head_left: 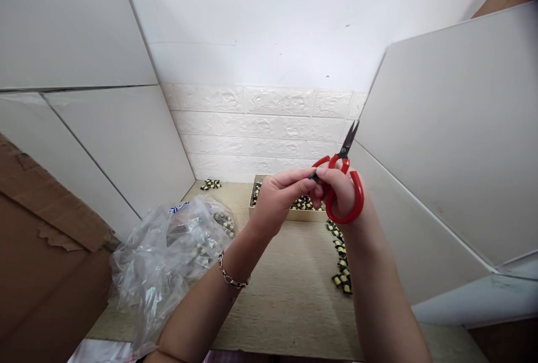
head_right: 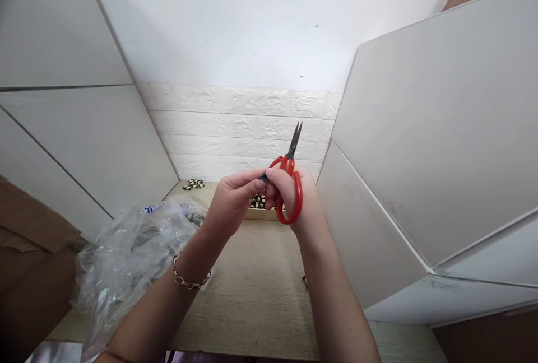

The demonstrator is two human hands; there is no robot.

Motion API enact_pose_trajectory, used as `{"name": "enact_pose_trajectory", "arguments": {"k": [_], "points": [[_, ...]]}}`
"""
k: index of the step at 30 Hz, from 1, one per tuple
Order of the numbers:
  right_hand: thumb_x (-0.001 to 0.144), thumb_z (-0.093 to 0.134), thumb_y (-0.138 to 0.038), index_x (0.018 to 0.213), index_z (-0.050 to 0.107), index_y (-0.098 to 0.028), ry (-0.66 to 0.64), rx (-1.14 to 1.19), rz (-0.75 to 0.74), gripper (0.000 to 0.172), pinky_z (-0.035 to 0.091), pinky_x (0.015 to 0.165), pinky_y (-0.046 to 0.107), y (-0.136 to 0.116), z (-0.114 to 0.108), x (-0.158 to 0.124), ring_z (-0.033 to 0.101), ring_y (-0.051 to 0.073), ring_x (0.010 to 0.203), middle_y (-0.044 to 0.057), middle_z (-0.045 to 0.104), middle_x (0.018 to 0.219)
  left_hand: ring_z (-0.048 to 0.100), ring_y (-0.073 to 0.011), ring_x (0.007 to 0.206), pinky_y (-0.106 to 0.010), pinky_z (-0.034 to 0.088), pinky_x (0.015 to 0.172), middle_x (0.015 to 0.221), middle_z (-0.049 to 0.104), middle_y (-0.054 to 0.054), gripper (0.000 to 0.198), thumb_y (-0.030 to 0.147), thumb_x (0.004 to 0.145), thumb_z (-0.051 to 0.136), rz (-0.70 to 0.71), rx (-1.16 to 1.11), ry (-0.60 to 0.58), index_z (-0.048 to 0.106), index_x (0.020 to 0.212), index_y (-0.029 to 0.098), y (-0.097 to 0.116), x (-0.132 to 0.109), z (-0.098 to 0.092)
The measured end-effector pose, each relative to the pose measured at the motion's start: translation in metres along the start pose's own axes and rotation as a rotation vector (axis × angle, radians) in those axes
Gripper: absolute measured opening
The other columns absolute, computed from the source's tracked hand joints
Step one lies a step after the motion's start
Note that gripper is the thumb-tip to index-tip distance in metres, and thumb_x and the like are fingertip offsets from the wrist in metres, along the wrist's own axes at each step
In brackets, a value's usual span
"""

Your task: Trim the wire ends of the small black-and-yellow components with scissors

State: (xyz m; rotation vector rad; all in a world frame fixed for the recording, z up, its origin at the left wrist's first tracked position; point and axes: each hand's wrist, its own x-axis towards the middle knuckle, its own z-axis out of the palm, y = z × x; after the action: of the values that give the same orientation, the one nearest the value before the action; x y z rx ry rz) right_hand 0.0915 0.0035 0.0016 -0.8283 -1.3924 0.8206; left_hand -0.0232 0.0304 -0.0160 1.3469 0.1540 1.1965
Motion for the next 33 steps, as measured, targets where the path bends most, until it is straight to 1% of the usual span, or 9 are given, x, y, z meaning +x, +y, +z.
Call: {"name": "enact_pose_trajectory", "arguments": {"k": [12, 17, 22, 24, 26, 28, 29, 31, 33], "points": [[0.077, 0.047, -0.027, 0.045, 0.047, -0.021, -0.047, 0.039, 0.015, 0.032, 0.035, 0.043, 0.029, 0.003, -0.003, 0.004, 0.045, 0.012, 0.041, 0.000, 0.048, 0.039, 0.054, -0.0088, 0.054, -0.027, 0.046, 0.058, 0.063, 0.057, 0.001, 0.018, 0.020, 0.074, 0.060, 0.036, 0.048, 0.006, 0.068, 0.089, 0.017, 0.001, 0.000, 0.001], [0.077, 0.046, -0.024, 0.045, 0.046, -0.021, -0.039, 0.043, 0.007, 0.031, 0.034, 0.042, 0.029, 0.006, -0.004, 0.003, 0.045, 0.013, 0.041, 0.000, 0.046, 0.040, 0.054, -0.0088, 0.054, -0.027, 0.046, 0.057, 0.064, 0.057, 0.001, 0.016, 0.018, 0.074, 0.059, 0.066, 0.077, 0.005, 0.068, 0.088, 0.016, -0.001, 0.000, -0.001], [0.079, 0.046, -0.027, 0.048, 0.047, -0.020, 0.022, -0.037, 0.008, 0.032, 0.036, 0.045, 0.028, 0.003, 0.000, 0.001, 0.046, 0.012, 0.045, -0.001, 0.048, 0.043, 0.053, -0.0083, 0.053, -0.026, 0.045, 0.057, 0.061, 0.057, 0.001, 0.017, 0.022, 0.075, 0.059, 0.017, 0.045, 0.005, 0.067, 0.089, 0.017, -0.004, 0.003, -0.003], [0.080, 0.047, -0.029, 0.049, 0.047, -0.020, 0.052, -0.053, -0.017, 0.033, 0.037, 0.046, 0.027, 0.001, 0.003, 0.001, 0.047, 0.011, 0.046, -0.001, 0.048, 0.044, 0.053, -0.0083, 0.055, -0.026, 0.045, 0.059, 0.062, 0.059, 0.001, 0.018, 0.023, 0.074, 0.060, 0.015, 0.060, 0.049, 0.067, 0.090, 0.018, -0.005, 0.004, -0.006], [0.081, 0.048, -0.031, 0.051, 0.047, -0.019, 0.103, -0.055, -0.046, 0.032, 0.038, 0.048, 0.026, 0.000, 0.005, 0.001, 0.048, 0.010, 0.047, -0.002, 0.048, 0.047, 0.056, -0.0090, 0.062, -0.025, 0.047, 0.064, 0.069, 0.064, 0.000, 0.020, 0.023, 0.069, 0.065, 0.039, 0.117, 0.159, 0.068, 0.089, 0.021, -0.006, 0.005, -0.008], [0.079, 0.051, -0.034, 0.058, 0.050, -0.019, 0.156, -0.053, -0.065, 0.026, 0.038, 0.048, 0.025, 0.001, 0.006, 0.002, 0.048, 0.009, 0.047, -0.004, 0.048, 0.049, 0.058, -0.0095, 0.072, -0.024, 0.047, 0.070, 0.079, 0.067, 0.000, 0.028, 0.023, 0.064, 0.069, 0.068, 0.191, 0.268, 0.067, 0.092, 0.023, -0.005, 0.006, -0.011], [0.078, 0.053, -0.034, 0.064, 0.053, -0.020, 0.178, -0.052, -0.070, 0.020, 0.038, 0.047, 0.024, 0.001, 0.006, 0.002, 0.048, 0.009, 0.047, -0.004, 0.049, 0.050, 0.058, -0.0096, 0.075, -0.024, 0.047, 0.073, 0.083, 0.067, 0.000, 0.032, 0.023, 0.063, 0.070, 0.084, 0.229, 0.297, 0.066, 0.095, 0.024, -0.004, 0.006, -0.013], [0.073, 0.059, -0.034, 0.076, 0.057, -0.021, 0.190, -0.065, -0.066, 0.013, 0.037, 0.044, 0.024, 0.003, 0.004, 0.002, 0.047, 0.009, 0.045, -0.005, 0.050, 0.051, 0.057, -0.0091, 0.076, -0.023, 0.046, 0.075, 0.085, 0.067, 0.000, 0.039, 0.022, 0.063, 0.070, 0.123, 0.311, 0.304, 0.063, 0.101, 0.024, -0.002, 0.006, -0.014], [0.070, 0.064, -0.033, 0.083, 0.060, -0.023, 0.161, -0.098, -0.059, 0.017, 0.036, 0.042, 0.023, 0.005, 0.002, 0.003, 0.045, 0.008, 0.044, -0.006, 0.049, 0.051, 0.057, -0.0085, 0.076, -0.023, 0.045, 0.076, 0.086, 0.066, 0.000, 0.041, 0.021, 0.064, 0.070, 0.162, 0.382, 0.284, 0.061, 0.104, 0.024, 0.000, 0.005, -0.016]]}}
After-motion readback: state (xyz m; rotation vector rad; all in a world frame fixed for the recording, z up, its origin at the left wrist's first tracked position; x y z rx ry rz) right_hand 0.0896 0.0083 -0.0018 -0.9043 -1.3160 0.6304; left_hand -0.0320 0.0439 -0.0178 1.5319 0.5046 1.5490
